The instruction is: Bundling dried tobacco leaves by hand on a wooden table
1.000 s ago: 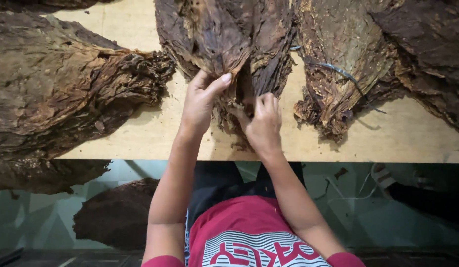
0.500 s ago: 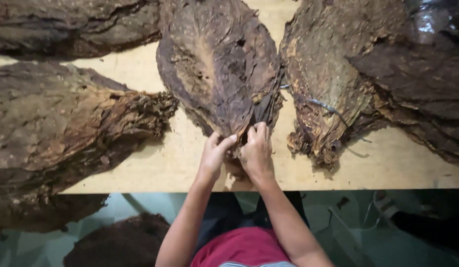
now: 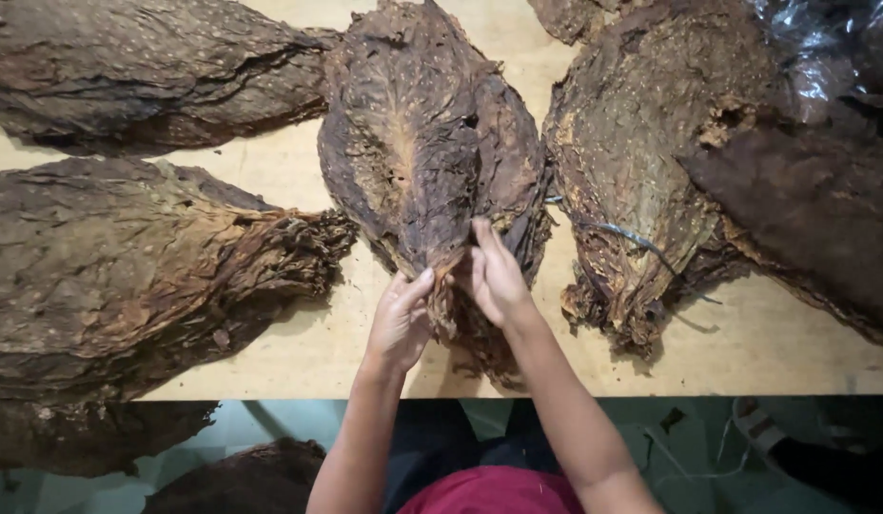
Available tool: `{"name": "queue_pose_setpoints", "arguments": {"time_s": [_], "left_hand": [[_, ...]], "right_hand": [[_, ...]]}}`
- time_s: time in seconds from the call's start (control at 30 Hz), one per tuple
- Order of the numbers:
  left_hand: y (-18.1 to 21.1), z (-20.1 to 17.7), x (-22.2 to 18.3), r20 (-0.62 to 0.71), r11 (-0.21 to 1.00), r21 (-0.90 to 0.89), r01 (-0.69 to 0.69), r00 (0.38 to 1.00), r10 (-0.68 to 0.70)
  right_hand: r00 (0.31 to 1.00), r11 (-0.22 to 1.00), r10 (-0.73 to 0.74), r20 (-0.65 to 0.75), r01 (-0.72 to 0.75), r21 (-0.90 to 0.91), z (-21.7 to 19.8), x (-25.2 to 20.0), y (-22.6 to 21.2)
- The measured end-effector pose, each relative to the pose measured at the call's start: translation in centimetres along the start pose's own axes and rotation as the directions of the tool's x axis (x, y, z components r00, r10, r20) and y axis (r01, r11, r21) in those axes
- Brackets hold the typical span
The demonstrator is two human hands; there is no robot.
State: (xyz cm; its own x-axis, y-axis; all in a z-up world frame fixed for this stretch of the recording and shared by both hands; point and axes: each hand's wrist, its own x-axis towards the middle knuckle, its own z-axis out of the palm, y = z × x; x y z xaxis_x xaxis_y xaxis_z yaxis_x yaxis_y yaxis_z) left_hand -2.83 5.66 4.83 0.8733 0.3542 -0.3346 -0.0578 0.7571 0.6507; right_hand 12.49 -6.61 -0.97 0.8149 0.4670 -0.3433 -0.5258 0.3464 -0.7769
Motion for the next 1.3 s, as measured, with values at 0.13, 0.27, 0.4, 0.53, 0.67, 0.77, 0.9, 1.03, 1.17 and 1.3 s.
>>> {"name": "queue_pose_setpoints", "arguments": {"time_s": [0.13, 0.27, 0.4, 0.53, 0.67, 0.77, 0.9, 1.03, 1.17, 1.3], "left_hand": [[3.3, 4.3, -1.9, 0.049, 0.999, 0.034, -0.027, 0.998, 0.026], [4.9, 6.5, -2.4, 0.073, 0.984, 0.143, -0.103, 0.993, 0.093], [4.2, 7.8, -1.9, 0.095, 0.937, 0.335, -0.104, 0.993, 0.076], [1.2, 7.6, -1.9, -0.032, 0.882, 0.462, -0.090, 0.993, 0.118], [-2.8, 2.5, 2.8, -0.100, 0.863, 0.506, 0.005, 0.994, 0.053], [-1.4, 3.9, 1.6, -0.123, 0.894, 0.447, 0.022, 0.992, 0.037], [3.0, 7.5, 0.8, -0.029, 0.926, 0.374, -0.053, 0.997, 0.069], [10.2, 13.6, 2.2, 0.246, 0.909, 0.290, -0.299, 0.941, 0.231], [11.7, 15.4, 1.9, 0.186, 0.890, 0.341, -0.304, 0.949, 0.253], [8.7, 16.1, -5.1, 0.159, 0.843, 0.442, -0.307, 0.952, 0.263]], "right_hand": [[0.996, 0.996, -0.082, -0.044, 0.083, 0.013, 7.8, 1.2, -7.4], [0.897, 0.866, -0.415, 0.150, 0.440, -0.239, 13.9, -0.8, -15.3], [0.718, 0.632, -0.606, 0.342, 0.696, -0.341, 12.7, -0.4, -16.7], [0.779, 0.556, -0.621, 0.086, 0.515, -0.652, 3.7, 6.3, -10.7], [0.807, 0.690, -0.588, -0.054, 0.466, -0.554, 0.8, 5.2, -9.7], [0.820, 0.718, -0.568, -0.074, 0.450, -0.531, 0.3, 1.2, -10.1], [0.836, 0.724, -0.548, -0.039, 0.451, -0.522, 0.0, -5.5, -9.9], [0.882, 0.815, -0.470, -0.020, 0.425, -0.393, -0.5, -9.1, -7.5], [0.953, 0.945, -0.303, 0.029, 0.304, -0.122, 2.7, -11.3, -8.1], [0.949, 0.983, -0.137, 0.284, 0.096, 0.155, 3.9, -9.6, -7.4]]}}
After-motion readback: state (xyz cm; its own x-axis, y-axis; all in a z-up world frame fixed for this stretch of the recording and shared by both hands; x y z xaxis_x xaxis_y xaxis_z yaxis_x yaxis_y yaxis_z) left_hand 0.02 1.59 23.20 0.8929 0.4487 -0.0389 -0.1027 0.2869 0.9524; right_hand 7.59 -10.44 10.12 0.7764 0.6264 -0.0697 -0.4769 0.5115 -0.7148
